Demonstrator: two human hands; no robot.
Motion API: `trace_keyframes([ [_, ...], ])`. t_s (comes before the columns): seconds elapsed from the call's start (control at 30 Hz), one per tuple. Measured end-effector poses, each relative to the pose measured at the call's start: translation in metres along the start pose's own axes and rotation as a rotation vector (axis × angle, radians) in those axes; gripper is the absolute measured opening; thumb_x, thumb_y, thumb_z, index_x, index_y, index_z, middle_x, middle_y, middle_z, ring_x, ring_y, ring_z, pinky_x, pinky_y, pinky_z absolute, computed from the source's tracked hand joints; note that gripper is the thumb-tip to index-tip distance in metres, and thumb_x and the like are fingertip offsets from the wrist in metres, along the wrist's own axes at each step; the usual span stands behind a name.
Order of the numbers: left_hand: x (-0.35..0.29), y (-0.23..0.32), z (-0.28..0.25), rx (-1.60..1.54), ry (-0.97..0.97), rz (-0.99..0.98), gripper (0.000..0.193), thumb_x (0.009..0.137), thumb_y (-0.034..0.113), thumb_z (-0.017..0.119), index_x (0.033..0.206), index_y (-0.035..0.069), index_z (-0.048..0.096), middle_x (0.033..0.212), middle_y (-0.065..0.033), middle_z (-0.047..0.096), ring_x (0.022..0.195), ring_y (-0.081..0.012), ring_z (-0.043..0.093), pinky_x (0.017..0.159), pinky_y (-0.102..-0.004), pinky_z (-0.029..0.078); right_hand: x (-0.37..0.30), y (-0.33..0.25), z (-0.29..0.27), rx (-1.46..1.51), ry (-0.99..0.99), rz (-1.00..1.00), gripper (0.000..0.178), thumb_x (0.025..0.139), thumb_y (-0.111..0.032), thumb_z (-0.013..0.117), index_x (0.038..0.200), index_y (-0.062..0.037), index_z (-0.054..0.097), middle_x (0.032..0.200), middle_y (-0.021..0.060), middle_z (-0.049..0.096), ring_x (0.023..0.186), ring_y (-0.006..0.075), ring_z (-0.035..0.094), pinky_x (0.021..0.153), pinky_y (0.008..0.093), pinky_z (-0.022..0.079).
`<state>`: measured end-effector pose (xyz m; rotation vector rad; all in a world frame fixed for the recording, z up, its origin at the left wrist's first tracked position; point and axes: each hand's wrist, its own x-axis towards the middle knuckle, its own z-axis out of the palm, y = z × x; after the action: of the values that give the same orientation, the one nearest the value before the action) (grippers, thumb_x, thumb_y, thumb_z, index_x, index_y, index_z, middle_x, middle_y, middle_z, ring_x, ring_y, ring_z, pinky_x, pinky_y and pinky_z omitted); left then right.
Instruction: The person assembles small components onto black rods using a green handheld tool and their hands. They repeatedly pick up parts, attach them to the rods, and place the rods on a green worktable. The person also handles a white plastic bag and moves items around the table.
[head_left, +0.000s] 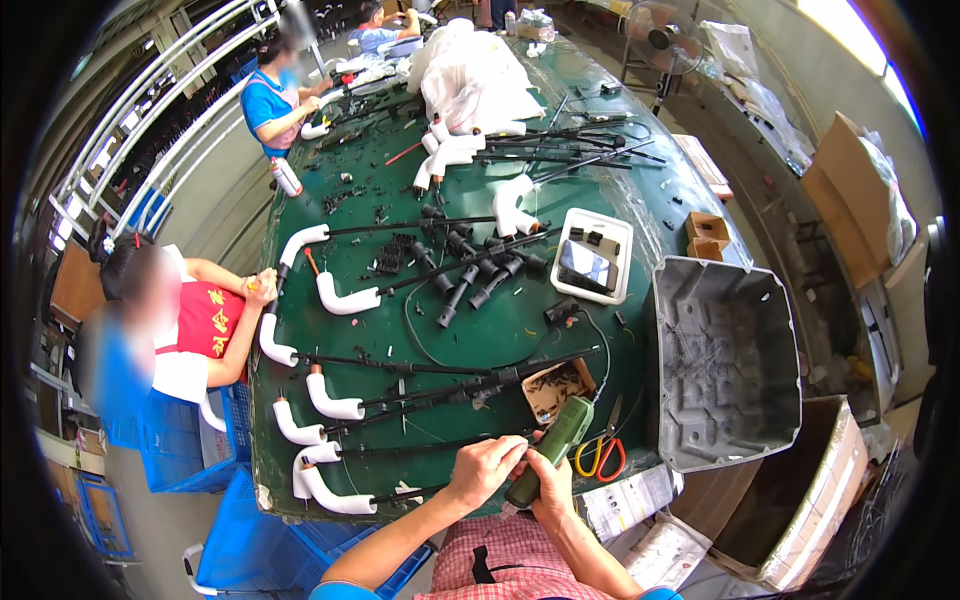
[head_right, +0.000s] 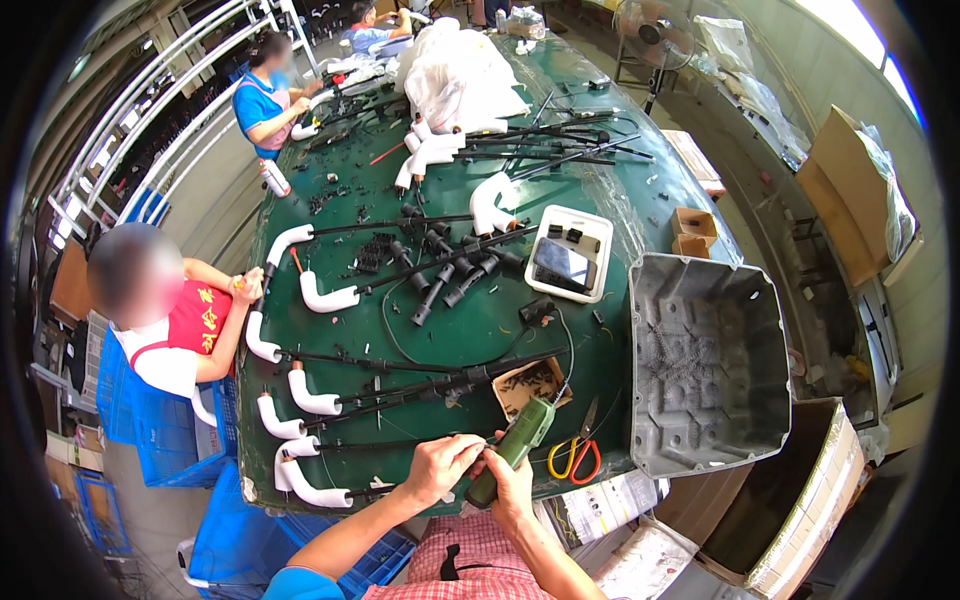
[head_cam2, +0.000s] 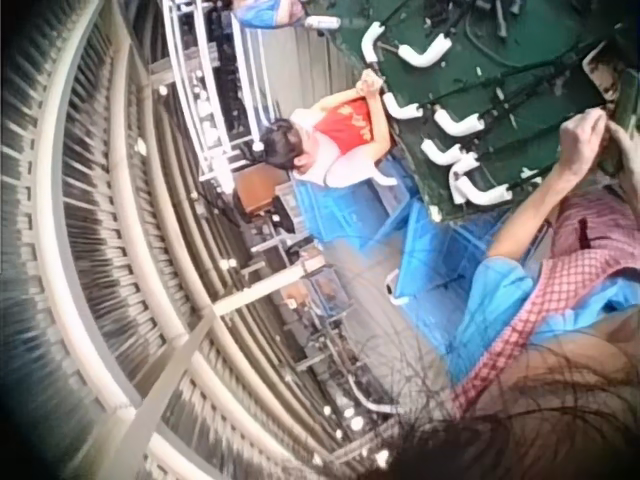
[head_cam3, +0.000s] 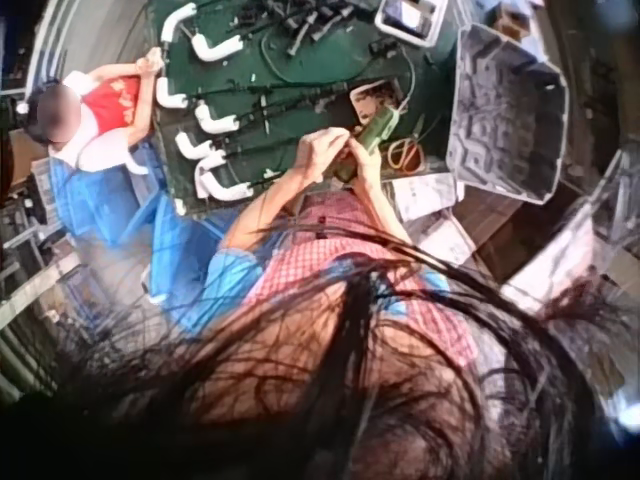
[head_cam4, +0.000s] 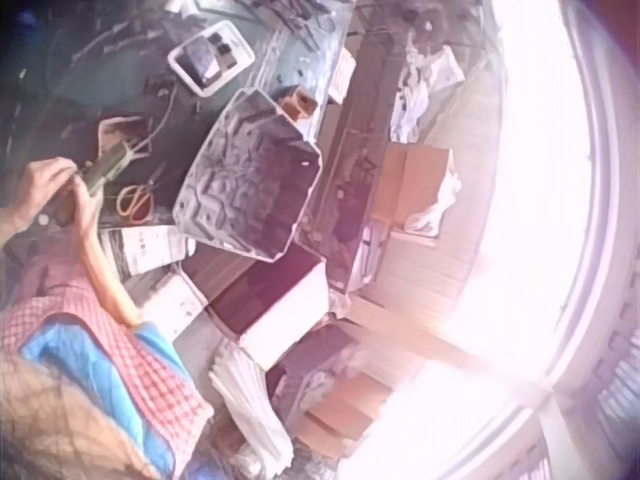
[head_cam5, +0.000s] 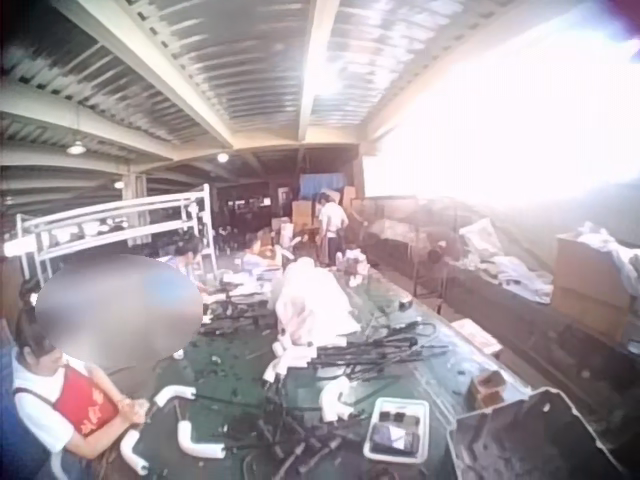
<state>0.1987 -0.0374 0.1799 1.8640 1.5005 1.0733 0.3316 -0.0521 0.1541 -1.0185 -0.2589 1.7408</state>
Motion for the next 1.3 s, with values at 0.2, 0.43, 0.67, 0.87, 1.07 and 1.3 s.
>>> trace_keyframes([
  [0.2, -0.009, -0.005, -0.016, -0.025, 0.022, 0.044, 0.013, 0.082, 0.007, 0.066, 0.095, 0.001, 0.066, 0.080, -0.0120, 0.068, 0.067, -0.0249, 0.067, 0.057, -0.0312, 0.053, 0.001, 0.007, 0.012, -0.055, -0.006, 0.029, 0.053, 0.081, -0.008, 0.067, 0.126, 0.0010, 0.040, 0.084, 0.0081, 0.059, 0.066, 0.0173, 0.059, 0.062, 0.0319, 0.051],
  [0.43, -0.048, -0.030, -0.046, 0.069, -0.214, -0.045, 0.027, 0.083, 0.015, 0.067, 0.104, 0.000, 0.059, 0.082, -0.0127, 0.066, 0.069, -0.0269, 0.066, 0.059, -0.0342, 0.054, 0.000, 0.034, 0.018, -0.270, 0.006, 0.105, 0.054, 0.080, -0.008, 0.067, 0.127, 0.0015, 0.042, 0.085, 0.0081, 0.058, 0.066, 0.0166, 0.058, 0.064, 0.0304, 0.051],
  [0.67, -0.103, -0.089, -0.074, -0.010, -0.137, -0.391, 0.022, 0.081, 0.007, 0.069, 0.101, 0.005, 0.062, 0.077, -0.0082, 0.066, 0.066, -0.0203, 0.067, 0.055, -0.0288, 0.054, 0.002, 0.054, 0.018, -0.224, -0.057, 0.286, 0.053, 0.084, -0.018, 0.065, 0.125, 0.0024, 0.038, 0.074, 0.0083, 0.053, 0.061, 0.0180, 0.055, 0.057, 0.0321, 0.049],
  [0.87, -0.101, -0.171, -0.069, 0.239, 0.073, -0.205, 0.020, 0.075, 0.010, 0.072, 0.093, 0.004, 0.065, 0.089, -0.0091, 0.067, 0.083, -0.0263, 0.064, 0.070, -0.0353, 0.052, 0.028, 0.042, 0.012, -0.055, -0.123, 0.135, 0.059, 0.091, -0.050, 0.051, 0.125, -0.0037, 0.040, 0.069, 0.0056, 0.043, 0.053, 0.0175, 0.044, 0.050, 0.0327, 0.039],
  [1.07, -0.105, -0.194, -0.081, 0.282, 0.080, -0.232, 0.020, 0.076, 0.010, 0.071, 0.094, 0.003, 0.064, 0.090, -0.0093, 0.066, 0.085, -0.0266, 0.063, 0.075, -0.0368, 0.050, 0.039, 0.027, 0.023, 0.009, -0.148, 0.014, 0.060, 0.093, -0.056, 0.043, 0.126, -0.0060, 0.041, 0.068, 0.0045, 0.039, 0.051, 0.0155, 0.040, 0.049, 0.0314, 0.037],
  [1.3, -0.129, -0.201, -0.106, 0.321, 0.029, -0.295, 0.021, 0.075, 0.007, 0.071, 0.095, 0.003, 0.064, 0.090, -0.0101, 0.065, 0.084, -0.0279, 0.062, 0.074, -0.0360, 0.050, 0.029, 0.034, 0.015, 0.027, -0.116, 0.038, 0.055, 0.096, -0.051, 0.042, 0.124, -0.0042, 0.044, 0.068, 0.0027, 0.039, 0.052, 0.0123, 0.041, 0.047, 0.0276, 0.035],
])
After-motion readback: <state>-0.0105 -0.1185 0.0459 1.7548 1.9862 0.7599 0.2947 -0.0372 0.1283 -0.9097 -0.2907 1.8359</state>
